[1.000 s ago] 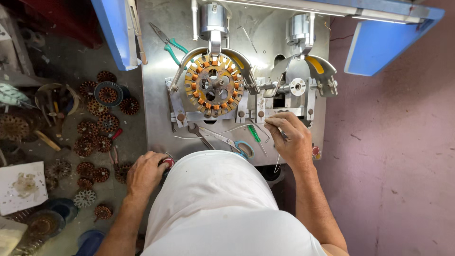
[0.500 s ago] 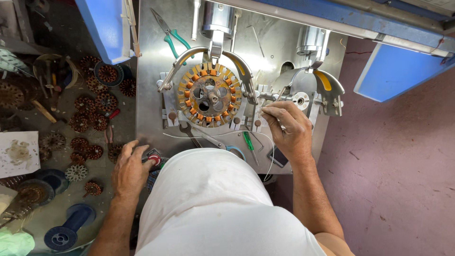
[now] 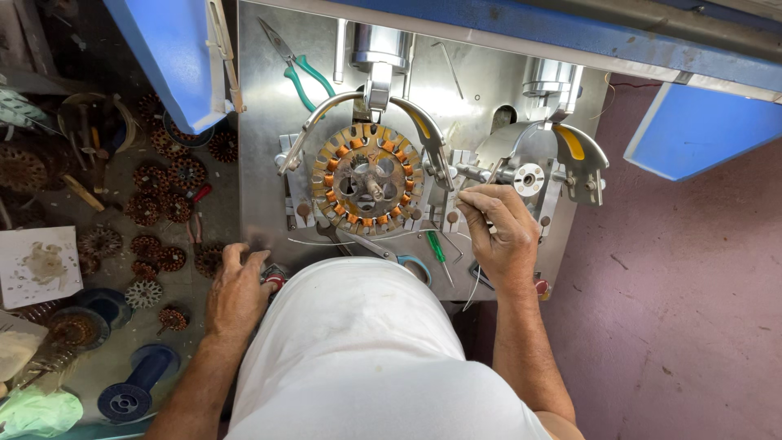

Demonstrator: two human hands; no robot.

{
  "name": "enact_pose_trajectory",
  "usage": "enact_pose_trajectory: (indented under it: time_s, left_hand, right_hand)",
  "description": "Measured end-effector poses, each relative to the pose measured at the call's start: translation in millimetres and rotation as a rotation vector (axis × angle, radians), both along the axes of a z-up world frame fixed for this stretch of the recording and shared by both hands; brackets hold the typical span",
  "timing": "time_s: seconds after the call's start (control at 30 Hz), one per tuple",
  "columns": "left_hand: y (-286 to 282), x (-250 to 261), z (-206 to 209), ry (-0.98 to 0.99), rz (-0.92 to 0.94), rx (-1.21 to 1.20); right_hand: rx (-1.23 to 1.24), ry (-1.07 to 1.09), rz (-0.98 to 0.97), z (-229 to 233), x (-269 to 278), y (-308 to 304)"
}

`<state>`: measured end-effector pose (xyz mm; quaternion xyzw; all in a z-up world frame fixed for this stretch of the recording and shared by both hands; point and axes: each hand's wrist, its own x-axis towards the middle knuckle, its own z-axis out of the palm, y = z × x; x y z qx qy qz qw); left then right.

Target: The person operates a motor stator winding machine, threading copper wire through slots, adjusting the rotor, and using a screwdriver to secure components. The person also uses scissors to trim excess wire and continues winding the stator.

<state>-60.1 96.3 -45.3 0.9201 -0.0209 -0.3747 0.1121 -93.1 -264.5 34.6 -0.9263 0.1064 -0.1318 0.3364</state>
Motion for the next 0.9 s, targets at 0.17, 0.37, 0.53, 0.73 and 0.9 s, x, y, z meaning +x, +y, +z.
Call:
enact_pose_trajectory:
  time_s: [0.17, 0.37, 0.53, 0.73, 0.9]
  left_hand:
    - [2.5, -0.2, -1.5, -0.008, 0.014, -0.013]
    - [2.7, -2.2, -1.4, -0.004, 0.028, -0.034]
    - [1.0, -0.8, 2.5, -0.003, 0.043, -0.029]
    - [-0.5, 0.4, 2.4, 0.027, 0.057, -0.013]
    - [1.8, -0.9, 1.6, 0.006, 0.039, -0.015]
  right_hand:
    - [0.0, 0.004, -0.017, -1.8, 3.1, 3.4]
    - [-0.006, -0.001, 0.004, 1.6, 5.7, 3.3]
    - [-0.027, -0.003, 0.017, 3.6, 5.0, 1.3]
    - [-0.033, 0.01, 0.009, 1.6, 2.7, -0.3]
    - [-0.056, 0.021, 0.006, 2.5, 2.2, 1.7]
